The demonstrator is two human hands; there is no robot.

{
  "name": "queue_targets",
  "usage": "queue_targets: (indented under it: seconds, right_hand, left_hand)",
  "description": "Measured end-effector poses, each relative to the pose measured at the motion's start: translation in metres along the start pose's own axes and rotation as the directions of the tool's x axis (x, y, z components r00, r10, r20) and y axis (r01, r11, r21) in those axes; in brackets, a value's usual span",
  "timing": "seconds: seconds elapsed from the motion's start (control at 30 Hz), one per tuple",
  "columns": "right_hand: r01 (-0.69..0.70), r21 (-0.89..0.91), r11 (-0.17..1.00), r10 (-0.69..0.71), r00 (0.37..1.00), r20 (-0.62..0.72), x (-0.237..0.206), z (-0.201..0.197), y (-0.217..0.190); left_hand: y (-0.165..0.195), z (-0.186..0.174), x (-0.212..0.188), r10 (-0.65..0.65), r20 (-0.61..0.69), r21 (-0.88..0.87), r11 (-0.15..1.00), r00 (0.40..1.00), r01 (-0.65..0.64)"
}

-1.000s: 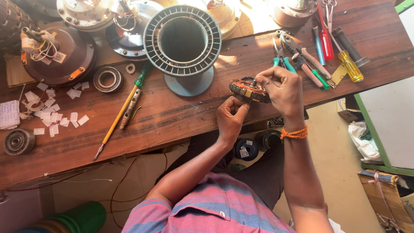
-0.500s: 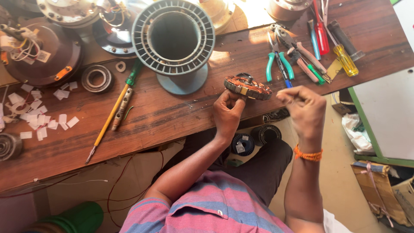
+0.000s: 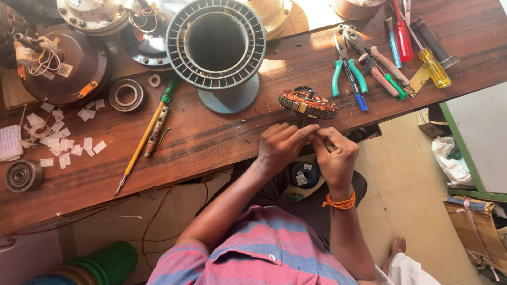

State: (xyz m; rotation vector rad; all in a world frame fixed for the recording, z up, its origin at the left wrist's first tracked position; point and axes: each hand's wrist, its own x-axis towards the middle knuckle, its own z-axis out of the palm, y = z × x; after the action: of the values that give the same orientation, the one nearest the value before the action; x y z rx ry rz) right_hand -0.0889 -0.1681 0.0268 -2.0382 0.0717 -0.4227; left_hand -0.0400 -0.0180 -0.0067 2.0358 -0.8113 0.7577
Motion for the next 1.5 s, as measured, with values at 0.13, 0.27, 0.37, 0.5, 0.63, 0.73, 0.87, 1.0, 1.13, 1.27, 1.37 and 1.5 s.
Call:
queue_targets:
  seconds: [0.13,0.27,0.37,0.5,0.63,0.73,0.87,1.0,1.13,1.27,1.37,1.5]
  right_hand:
    - [-0.076,0.078,0.994,0.079,0.996,-0.046,-0.006,-0.008,0.004]
    - [-0.006,-0.089,0.996,0.011,0.998,0.057,0.003,-0.04,-0.012]
    - [0.111,-0.139,0.984,-0.089,0.984,0.152,0.014,-0.058,-0.033]
    - [0.183,-0.177,0.967,-0.153,0.973,0.174,0.047,-0.044,-0.051]
    - [0.174,-0.077,0.982,-0.154,0.964,0.216,0.085,-0.024,-0.049]
    - [0.013,-0.159,0.987,0.02,0.979,0.202,0.099,-0.013,-0.037]
    - [-0.066,-0.144,0.987,0.084,0.988,0.126,0.101,-0.017,-0.016]
    - [-0.103,0.078,0.992,0.095,0.99,0.107,0.085,-0.039,-0.005]
    - [-0.067,0.104,0.992,0.059,0.995,0.081,0.053,-0.049,-0.011]
    - [0.079,-0.067,0.995,-0.074,0.994,0.08,0.026,-0.038,-0.024]
    - [0.149,-0.107,0.983,-0.145,0.988,0.045,0.019,-0.025,-0.026]
    - [0.272,-0.165,0.948,-0.273,0.962,0.017,0.014,-0.007,-0.012]
  left_hand:
    - [-0.013,0.005,0.005,0.08,0.007,0.018,0.997,0.997,-0.08]
    - [-0.019,0.017,0.001,-0.017,-0.073,-0.103,0.995,0.997,0.009]
    - [-0.018,0.026,-0.01,-0.35,-0.016,-0.538,0.793,0.937,0.287]
    - [-0.007,0.043,-0.017,-0.735,0.32,-0.799,0.129,0.597,0.587]
    - [-0.006,0.043,-0.014,-0.769,0.394,-0.851,-0.099,0.504,0.516]
    - [-0.002,0.04,-0.006,-0.782,0.384,-0.842,-0.078,0.491,0.534]
    - [0.007,0.038,0.003,-0.806,0.314,-0.797,0.062,0.501,0.6]
    - [0.013,0.037,0.008,-0.801,0.19,-0.738,0.264,0.567,0.621]
    - [0.017,0.037,0.008,-0.821,0.164,-0.686,0.304,0.548,0.661]
    - [0.018,0.043,0.007,-0.821,0.161,-0.721,0.281,0.548,0.633]
    - [0.017,0.045,0.004,-0.805,0.167,-0.74,0.279,0.569,0.612]
    - [0.013,0.034,-0.003,-0.634,0.054,-0.644,0.568,0.771,0.512]
